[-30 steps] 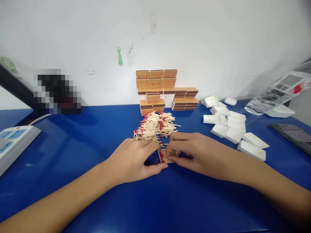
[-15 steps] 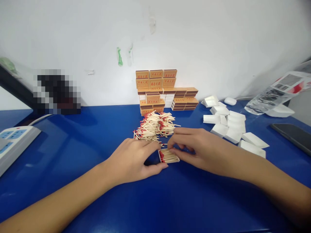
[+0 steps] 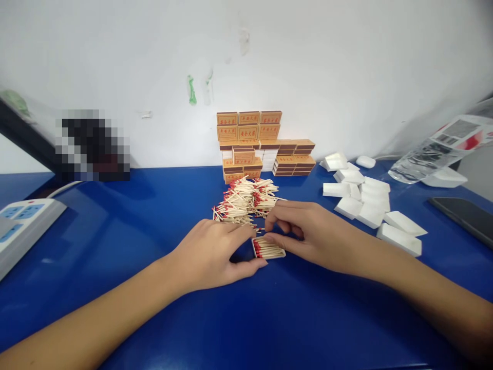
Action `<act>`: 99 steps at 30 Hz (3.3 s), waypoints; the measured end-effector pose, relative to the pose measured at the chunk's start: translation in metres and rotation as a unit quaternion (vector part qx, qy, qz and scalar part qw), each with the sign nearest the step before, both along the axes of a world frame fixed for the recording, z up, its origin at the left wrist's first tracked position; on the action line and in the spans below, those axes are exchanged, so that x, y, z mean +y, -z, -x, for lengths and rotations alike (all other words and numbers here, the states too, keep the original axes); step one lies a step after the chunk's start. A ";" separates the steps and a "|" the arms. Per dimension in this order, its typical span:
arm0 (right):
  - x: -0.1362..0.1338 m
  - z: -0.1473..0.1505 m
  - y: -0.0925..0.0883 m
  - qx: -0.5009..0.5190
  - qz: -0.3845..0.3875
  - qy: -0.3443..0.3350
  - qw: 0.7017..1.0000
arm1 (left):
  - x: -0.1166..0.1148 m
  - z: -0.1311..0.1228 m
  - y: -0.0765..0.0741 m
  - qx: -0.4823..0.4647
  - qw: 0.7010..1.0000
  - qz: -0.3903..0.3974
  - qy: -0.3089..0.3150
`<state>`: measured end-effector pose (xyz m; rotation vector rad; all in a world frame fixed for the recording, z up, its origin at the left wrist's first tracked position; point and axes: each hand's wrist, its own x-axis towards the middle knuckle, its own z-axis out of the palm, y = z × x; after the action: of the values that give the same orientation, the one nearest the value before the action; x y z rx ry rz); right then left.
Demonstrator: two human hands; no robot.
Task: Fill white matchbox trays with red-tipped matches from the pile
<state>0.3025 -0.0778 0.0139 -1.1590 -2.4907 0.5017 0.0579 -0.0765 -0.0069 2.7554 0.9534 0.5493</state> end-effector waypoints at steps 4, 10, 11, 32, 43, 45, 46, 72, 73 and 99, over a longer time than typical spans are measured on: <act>0.000 -0.001 0.001 -0.002 -0.001 -0.001 1.000 | 0.000 0.001 0.000 0.002 1.000 0.003 -0.001; 0.001 -0.002 0.002 -0.004 0.004 -0.005 1.000 | 0.000 0.001 0.001 0.004 1.000 0.000 -0.001; 0.001 -0.002 0.002 -0.005 0.006 -0.007 1.000 | 0.000 0.000 0.001 0.005 1.000 -0.001 -0.001; 0.063 -0.151 -0.032 -0.215 0.011 0.301 0.929 | 0.000 0.000 0.003 -0.009 1.000 -0.023 -0.005; 0.090 -0.098 -0.010 0.034 -0.001 0.428 0.903 | -0.001 0.000 0.003 -0.007 1.000 -0.019 -0.009; 0.102 -0.089 -0.005 0.098 0.036 0.483 0.869 | -0.001 0.001 0.004 -0.005 1.000 -0.026 -0.011; 0.107 -0.086 -0.004 0.119 0.051 0.496 0.859 | 0.000 0.001 0.004 -0.006 0.999 -0.032 -0.011; 0.004 -0.027 -0.027 0.013 0.147 0.011 0.989 | 0.021 0.007 -0.014 -0.202 0.971 -0.105 -0.075; 0.004 -0.027 -0.026 -0.012 0.143 0.004 0.990 | 0.022 0.008 -0.014 -0.199 0.972 -0.102 -0.078; 0.028 -0.044 -0.030 0.210 0.132 0.070 0.966 | 0.034 0.018 -0.022 -0.191 0.979 0.045 -0.051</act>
<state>0.3468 -0.0499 0.0443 -1.1682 -2.0074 0.9516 0.0402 -0.0425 0.0150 2.4050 0.9955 0.9804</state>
